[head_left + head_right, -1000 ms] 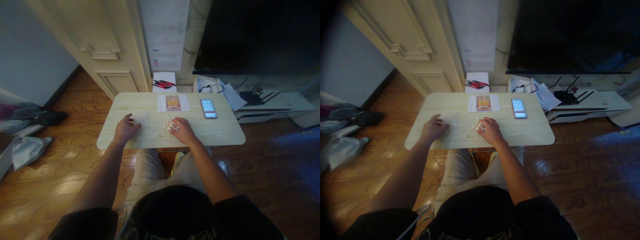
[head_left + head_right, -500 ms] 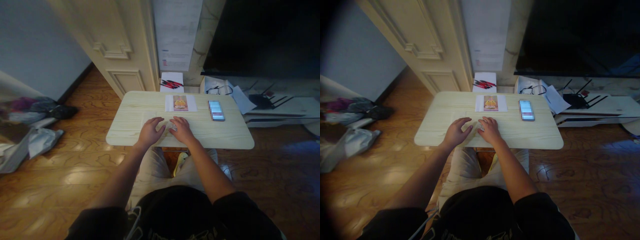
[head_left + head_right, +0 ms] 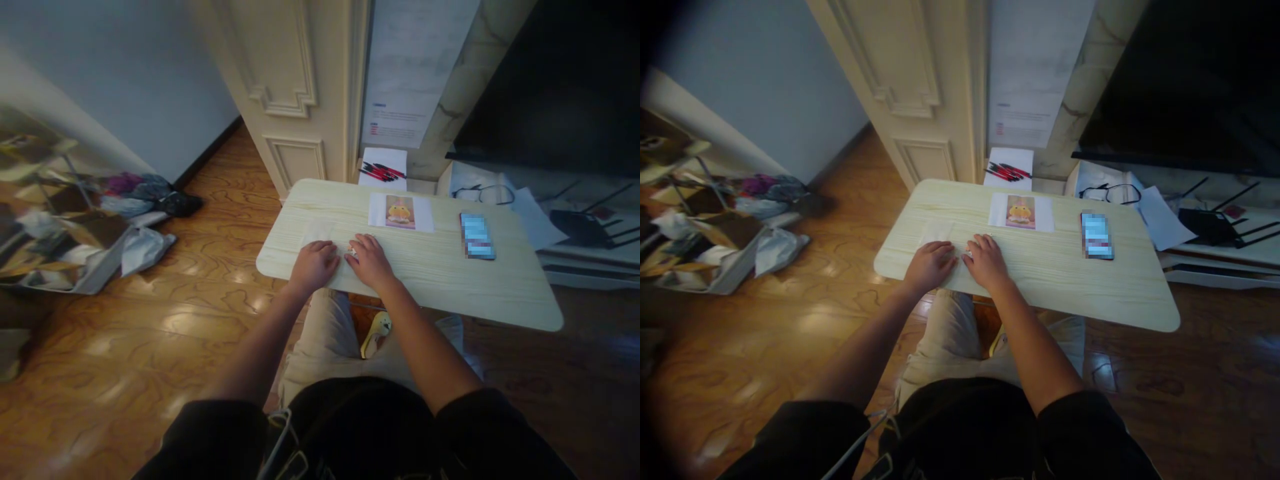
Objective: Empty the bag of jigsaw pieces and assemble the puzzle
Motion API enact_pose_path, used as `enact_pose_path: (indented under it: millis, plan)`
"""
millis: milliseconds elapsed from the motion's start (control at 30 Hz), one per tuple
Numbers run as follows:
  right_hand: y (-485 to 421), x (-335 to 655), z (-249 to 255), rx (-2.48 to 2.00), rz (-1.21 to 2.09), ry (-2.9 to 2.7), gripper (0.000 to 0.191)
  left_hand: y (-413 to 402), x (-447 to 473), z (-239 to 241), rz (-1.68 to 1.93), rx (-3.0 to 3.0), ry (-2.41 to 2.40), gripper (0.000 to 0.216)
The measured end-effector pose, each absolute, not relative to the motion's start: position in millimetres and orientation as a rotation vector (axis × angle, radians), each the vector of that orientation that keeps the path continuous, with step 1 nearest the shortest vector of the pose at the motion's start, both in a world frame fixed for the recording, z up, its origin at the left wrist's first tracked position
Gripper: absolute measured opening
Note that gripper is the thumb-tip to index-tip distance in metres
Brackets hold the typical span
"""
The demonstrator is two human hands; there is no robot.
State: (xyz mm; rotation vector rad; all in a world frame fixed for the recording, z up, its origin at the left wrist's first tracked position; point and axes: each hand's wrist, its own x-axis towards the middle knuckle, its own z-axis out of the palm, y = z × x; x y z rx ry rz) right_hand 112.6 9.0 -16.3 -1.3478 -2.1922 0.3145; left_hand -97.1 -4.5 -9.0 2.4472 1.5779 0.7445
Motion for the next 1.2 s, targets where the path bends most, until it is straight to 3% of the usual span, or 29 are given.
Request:
enact_pose_path:
  millis: [333, 1200]
  plan:
    - [13.8, 94.2, -14.9, -1.335, 0.320, -2.282, 0.043, 0.2, -91.7, 2.4, 0.872, 2.382, 1.433, 0.036]
    - [-11.3, 227.5, -15.9, -1.413, 0.394, -2.083, 0.046, 7.8, 47.3, -2.4, 0.859, 2.242, 1.014, 0.048]
